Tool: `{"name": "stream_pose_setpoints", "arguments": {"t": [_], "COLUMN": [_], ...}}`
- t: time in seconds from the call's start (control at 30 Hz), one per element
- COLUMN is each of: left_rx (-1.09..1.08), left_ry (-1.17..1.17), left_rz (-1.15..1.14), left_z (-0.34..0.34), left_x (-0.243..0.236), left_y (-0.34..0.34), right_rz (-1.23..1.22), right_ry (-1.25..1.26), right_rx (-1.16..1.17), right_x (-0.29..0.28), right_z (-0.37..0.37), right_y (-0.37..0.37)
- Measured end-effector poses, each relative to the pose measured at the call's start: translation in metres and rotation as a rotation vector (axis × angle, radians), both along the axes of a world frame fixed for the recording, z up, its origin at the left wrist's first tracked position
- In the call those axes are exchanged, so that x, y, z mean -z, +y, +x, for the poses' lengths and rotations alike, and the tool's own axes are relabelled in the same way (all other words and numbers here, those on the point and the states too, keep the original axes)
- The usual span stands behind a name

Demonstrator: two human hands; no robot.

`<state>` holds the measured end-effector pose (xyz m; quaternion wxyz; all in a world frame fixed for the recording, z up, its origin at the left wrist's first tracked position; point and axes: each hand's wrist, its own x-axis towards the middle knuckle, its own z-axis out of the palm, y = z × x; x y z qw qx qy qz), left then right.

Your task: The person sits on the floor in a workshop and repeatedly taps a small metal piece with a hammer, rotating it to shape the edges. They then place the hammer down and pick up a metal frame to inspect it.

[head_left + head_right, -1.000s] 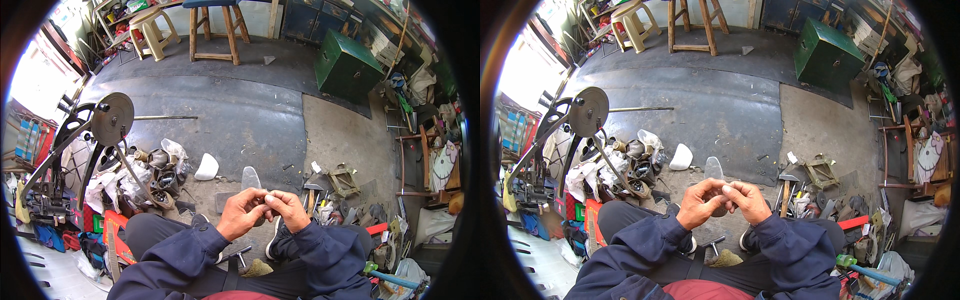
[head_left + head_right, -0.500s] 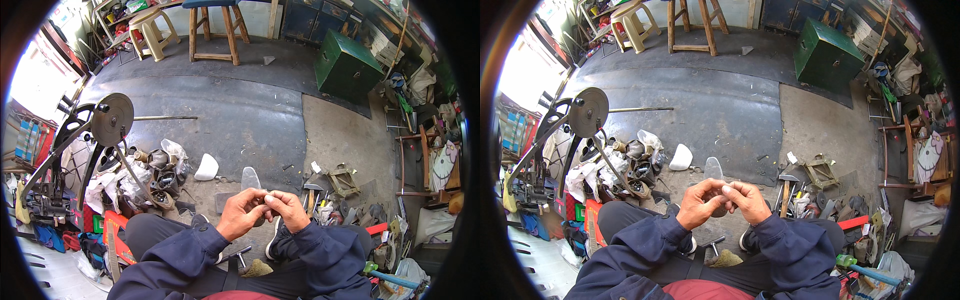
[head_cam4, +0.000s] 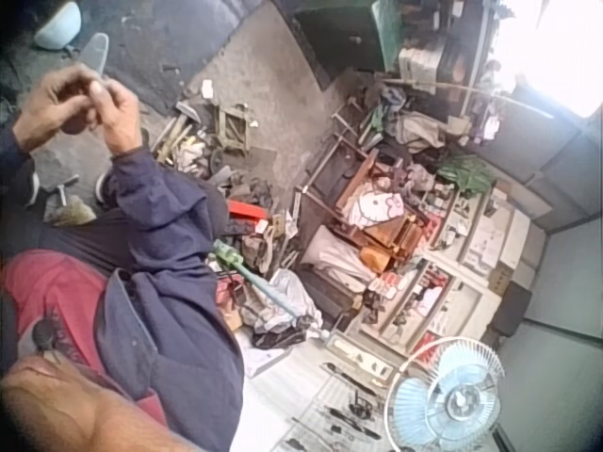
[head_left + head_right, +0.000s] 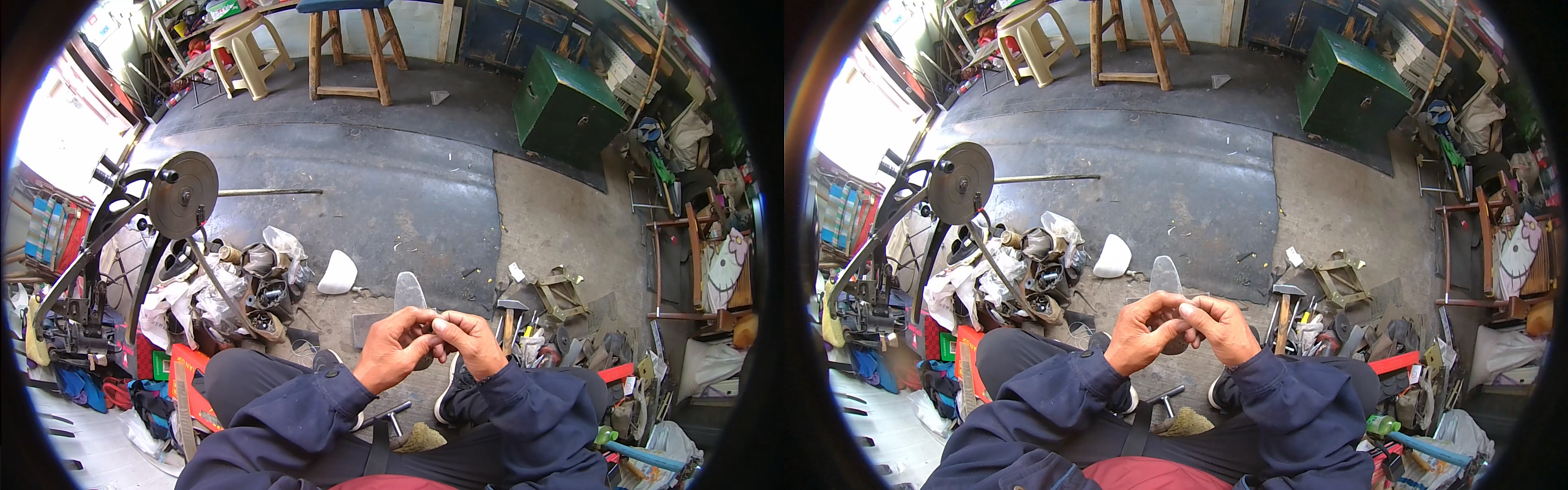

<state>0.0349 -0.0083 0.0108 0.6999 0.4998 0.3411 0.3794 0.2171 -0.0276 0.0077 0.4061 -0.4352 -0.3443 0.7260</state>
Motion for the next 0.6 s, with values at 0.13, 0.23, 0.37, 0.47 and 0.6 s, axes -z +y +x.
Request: {"name": "stream_pose_setpoints", "arguments": {"t": [0.13,0.23,0.37,0.47,0.6], "left_rx": [0.008,0.009,0.006,-0.003,-0.004], "left_ry": [-0.017,-0.001,-0.01,-0.012,-0.013], "left_rz": [-0.012,-0.009,-0.007,-0.001,-0.004], "left_z": [0.0004,-0.0005,-0.0004,0.0002,0.0004], "left_x": [0.001,0.0008,0.0007,0.0013,0.0022], "left_y": [0.0005,0.0,0.0003,0.0002,0.0002], "right_rz": [-0.003,-0.001,0.006,-0.004,-0.003], "right_ry": [-0.004,-0.006,-0.014,-0.012,-0.006], "right_rx": [-0.002,-0.006,-0.01,-0.007,-0.011], "right_x": [-0.0003,-0.0004,-0.0006,-0.001,-0.0013], "right_z": [-0.0001,0.0,0.0,0.0,0.0001], "right_y": [0.0001,0.0003,0.0005,0.0003,0.0004]}}
